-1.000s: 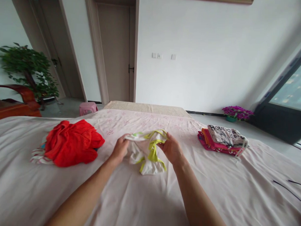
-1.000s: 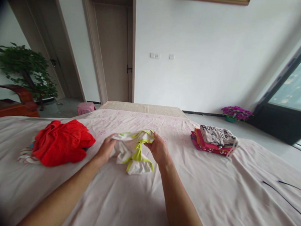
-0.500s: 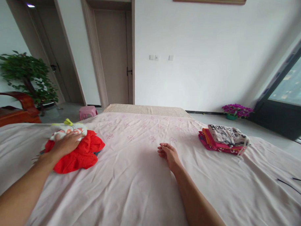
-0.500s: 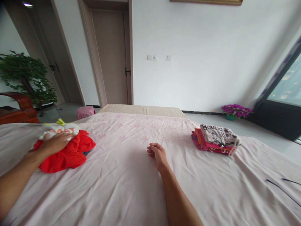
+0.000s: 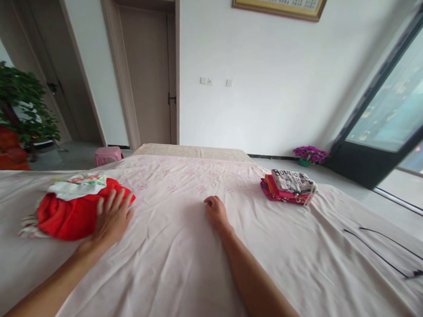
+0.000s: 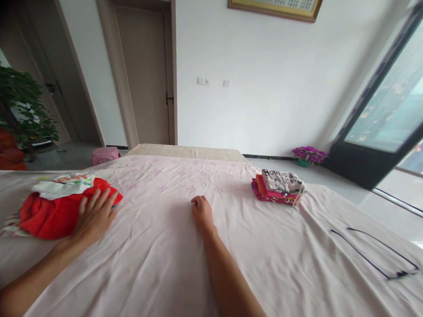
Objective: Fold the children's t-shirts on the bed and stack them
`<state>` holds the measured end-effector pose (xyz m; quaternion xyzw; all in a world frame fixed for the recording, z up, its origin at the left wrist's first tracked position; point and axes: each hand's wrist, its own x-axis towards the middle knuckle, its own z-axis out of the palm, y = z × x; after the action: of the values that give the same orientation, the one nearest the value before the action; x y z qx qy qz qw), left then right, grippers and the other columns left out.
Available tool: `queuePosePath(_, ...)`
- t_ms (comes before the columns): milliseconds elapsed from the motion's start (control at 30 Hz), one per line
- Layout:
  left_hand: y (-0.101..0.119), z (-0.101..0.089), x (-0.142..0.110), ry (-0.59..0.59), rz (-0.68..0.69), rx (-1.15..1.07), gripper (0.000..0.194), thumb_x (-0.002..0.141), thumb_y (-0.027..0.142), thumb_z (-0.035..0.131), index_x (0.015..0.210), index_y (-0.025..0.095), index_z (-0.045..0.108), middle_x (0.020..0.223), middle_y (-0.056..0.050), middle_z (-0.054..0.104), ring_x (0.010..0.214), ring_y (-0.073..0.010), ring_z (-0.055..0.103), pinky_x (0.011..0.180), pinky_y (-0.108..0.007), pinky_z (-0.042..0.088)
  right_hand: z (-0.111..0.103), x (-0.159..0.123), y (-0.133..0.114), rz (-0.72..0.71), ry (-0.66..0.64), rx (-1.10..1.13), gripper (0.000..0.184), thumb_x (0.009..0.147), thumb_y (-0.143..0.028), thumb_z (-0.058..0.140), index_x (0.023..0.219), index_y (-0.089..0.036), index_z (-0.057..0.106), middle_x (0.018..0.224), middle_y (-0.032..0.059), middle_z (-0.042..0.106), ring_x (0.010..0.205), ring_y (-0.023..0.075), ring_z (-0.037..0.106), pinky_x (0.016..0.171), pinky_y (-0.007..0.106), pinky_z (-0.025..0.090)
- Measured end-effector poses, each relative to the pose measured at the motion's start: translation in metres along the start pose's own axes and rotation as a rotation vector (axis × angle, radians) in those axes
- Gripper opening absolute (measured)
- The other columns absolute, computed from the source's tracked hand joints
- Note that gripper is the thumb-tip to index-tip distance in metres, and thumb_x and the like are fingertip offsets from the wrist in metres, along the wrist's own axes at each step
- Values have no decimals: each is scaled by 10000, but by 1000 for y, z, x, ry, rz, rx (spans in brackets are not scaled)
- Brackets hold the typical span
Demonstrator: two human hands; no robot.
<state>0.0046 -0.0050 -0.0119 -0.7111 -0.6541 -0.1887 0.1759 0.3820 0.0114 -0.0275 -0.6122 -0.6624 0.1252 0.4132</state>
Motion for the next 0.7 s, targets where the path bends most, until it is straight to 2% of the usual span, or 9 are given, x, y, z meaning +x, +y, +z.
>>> queuePosePath(100,42,14,-17,-189,188,-89,550,950,396,369,1432,162,494,1520,-155,438,1444,-311,304,1172,-489,210,1,-1,-3,12,-72,-75,313,774,-74,468,944,-191,703,1023,78,645,919,186,608,863,298,459)
queuePosePath(200,62,24,-26,-272,182,-104,566,953,431,359,1453,192,473,1537,-151,416,1418,-311,354,1146,-492,244,0,-5,-8,2,-156,-186,301,810,-107,496,1014,-207,694,1126,80,611,1021,203,571,919,313,436)
queuePosePath(367,61,29,-25,-284,136,-76,581,958,476,324,1473,231,437,1557,-124,387,1414,-296,357,1143,-479,235,-7,-24,-17,-96,-269,-385,348,938,-264,468,1271,-249,568,1318,84,532,1203,240,455,1043,391,357)
queuePosePath(533,56,36,-24,-277,139,-69,596,954,489,302,1476,229,425,1549,-131,393,1413,-299,356,1141,-469,238,-22,-55,-19,-211,-372,-420,487,995,-439,396,1447,-260,416,1533,74,382,1390,260,325,1140,456,242)
queuePosePath(633,56,38,-24,-268,129,-83,599,947,486,300,1466,220,435,1543,-141,398,1413,-307,353,1137,-473,243,-33,-69,-18,-190,-398,-420,535,1003,-486,368,1486,-256,371,1582,75,324,1464,253,224,1186,471,150)
queuePosePath(700,56,38,-25,-264,120,-88,603,943,483,297,1464,213,436,1539,-141,402,1410,-307,356,1139,-473,243,-40,-75,-17,-172,-415,-413,557,1002,-506,367,1497,-252,361,1595,76,304,1481,253,196,1197,475,131)
